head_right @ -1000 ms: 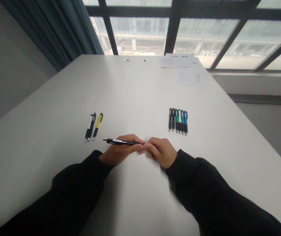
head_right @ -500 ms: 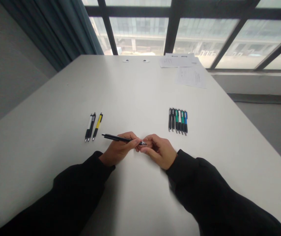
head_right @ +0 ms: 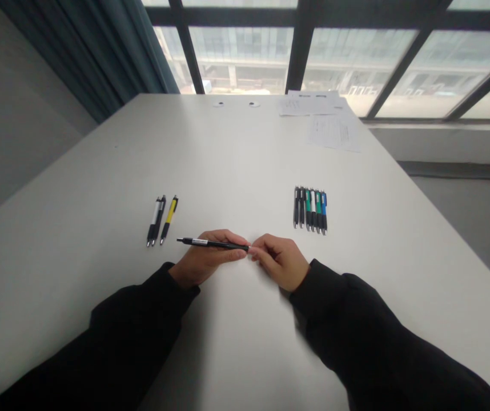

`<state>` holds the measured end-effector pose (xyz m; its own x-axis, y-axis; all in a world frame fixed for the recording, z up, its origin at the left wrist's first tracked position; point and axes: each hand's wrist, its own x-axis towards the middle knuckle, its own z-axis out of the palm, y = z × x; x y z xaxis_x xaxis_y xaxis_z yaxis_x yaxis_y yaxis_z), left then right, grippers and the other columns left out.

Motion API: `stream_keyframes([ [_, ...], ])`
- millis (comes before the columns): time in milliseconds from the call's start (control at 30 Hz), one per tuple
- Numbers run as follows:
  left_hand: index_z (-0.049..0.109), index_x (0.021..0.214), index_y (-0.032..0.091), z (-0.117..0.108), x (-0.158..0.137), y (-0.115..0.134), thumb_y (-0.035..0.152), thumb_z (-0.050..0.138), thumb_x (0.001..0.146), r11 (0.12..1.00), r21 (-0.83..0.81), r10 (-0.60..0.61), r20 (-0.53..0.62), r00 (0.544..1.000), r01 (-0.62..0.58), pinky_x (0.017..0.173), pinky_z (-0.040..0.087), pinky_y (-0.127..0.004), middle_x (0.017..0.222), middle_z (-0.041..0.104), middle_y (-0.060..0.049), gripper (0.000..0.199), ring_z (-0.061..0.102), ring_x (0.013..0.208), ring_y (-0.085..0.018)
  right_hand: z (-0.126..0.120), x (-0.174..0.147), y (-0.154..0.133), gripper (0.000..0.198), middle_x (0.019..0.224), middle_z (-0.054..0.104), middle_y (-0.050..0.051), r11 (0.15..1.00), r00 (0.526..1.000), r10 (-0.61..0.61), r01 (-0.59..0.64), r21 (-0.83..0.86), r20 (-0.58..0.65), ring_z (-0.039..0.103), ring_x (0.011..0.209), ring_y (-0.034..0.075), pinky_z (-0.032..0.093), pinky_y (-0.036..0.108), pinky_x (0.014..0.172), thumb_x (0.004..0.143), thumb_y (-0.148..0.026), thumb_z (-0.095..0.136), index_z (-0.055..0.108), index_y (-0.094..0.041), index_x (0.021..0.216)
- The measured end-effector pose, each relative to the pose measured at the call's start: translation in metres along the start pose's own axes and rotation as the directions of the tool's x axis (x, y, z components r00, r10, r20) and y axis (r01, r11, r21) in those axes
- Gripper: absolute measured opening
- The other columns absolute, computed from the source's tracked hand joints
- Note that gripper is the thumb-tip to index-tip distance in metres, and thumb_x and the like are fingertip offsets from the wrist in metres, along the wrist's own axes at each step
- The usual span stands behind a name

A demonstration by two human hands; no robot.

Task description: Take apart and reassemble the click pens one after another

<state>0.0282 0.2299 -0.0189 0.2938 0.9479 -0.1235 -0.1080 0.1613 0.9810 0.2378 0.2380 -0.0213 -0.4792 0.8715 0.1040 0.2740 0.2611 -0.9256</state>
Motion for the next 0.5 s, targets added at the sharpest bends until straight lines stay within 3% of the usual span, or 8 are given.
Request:
stream_keyframes([
  [100, 0.076, 0.09, 0.014, 0.0006, -0.0005, 0.0014, 0.027, 0.087, 0.069, 0.999, -0.033, -0.005, 0.016, 1.0, 0.006, 0.085, 0.056, -0.032, 0.094, 0.078, -0.008, 0.027, 0.072, 0.086, -0.018, 0.0008, -0.0005, 0.0009, 0.026, 0.064, 0.055, -0.005, 0.995, 0.999, 0.016, -0.012, 0.101, -0.033, 0.049, 0.054, 0.011, 0.04, 0.025, 0.052, 0.087, -0.041, 0.07, 0.058, -0.02, 0.095],
  [167, 0.076, 0.089, 0.014, 0.0011, -0.0008, 0.0019, 0.027, 0.087, 0.069, 0.999, -0.048, -0.004, 0.012, 1.0, 0.004, 0.086, 0.056, -0.033, 0.094, 0.078, -0.008, 0.026, 0.072, 0.086, -0.018, 0.0004, -0.0002, -0.0011, 0.027, 0.064, 0.055, -0.005, 0.992, 0.999, 0.035, -0.033, 0.119, -0.009, 0.05, 0.054, 0.012, 0.04, 0.025, 0.053, 0.088, -0.042, 0.069, 0.057, -0.02, 0.098],
  [300, 0.076, 0.087, 0.014, 0.0014, -0.0005, 0.0019, 0.028, 0.088, 0.068, 1.0, -0.02, -0.009, -0.011, 1.0, 0.008, 0.082, 0.055, -0.031, 0.088, 0.078, -0.007, 0.026, 0.071, 0.081, -0.017, -0.0008, 0.0007, -0.0051, 0.028, 0.066, 0.061, 0.0, 1.0, 0.999, 0.018, -0.018, -0.001, 0.035, 0.055, 0.058, 0.012, 0.043, 0.027, 0.06, 0.098, -0.04, 0.053, 0.063, -0.019, 0.083],
  [400, 0.075, 0.087, 0.014, 0.0011, 0.0001, 0.0011, 0.028, 0.087, 0.069, 1.0, 0.001, 0.004, -0.024, 1.0, -0.004, 0.079, 0.055, -0.029, 0.088, 0.078, -0.007, 0.025, 0.07, 0.08, -0.016, 0.0005, 0.0002, -0.002, 0.02, 0.062, 0.055, -0.004, 0.995, 1.0, 0.013, -0.011, 0.095, -0.014, 0.048, 0.053, 0.011, 0.04, 0.026, 0.054, 0.091, -0.04, 0.064, 0.058, -0.021, 0.09],
  [500, 0.075, 0.087, 0.014, 0.0009, 0.0003, -0.0003, 0.028, 0.087, 0.069, 1.0, -0.021, 0.017, -0.027, 0.999, -0.017, 0.082, 0.055, -0.031, 0.092, 0.078, -0.008, 0.026, 0.071, 0.083, -0.018, 0.001, -0.0001, 0.0009, 0.032, 0.06, 0.05, -0.008, 0.984, 0.999, 0.048, -0.045, 0.17, -0.011, 0.044, 0.05, 0.011, 0.036, 0.024, 0.049, 0.084, -0.042, 0.073, 0.055, -0.022, 0.101],
])
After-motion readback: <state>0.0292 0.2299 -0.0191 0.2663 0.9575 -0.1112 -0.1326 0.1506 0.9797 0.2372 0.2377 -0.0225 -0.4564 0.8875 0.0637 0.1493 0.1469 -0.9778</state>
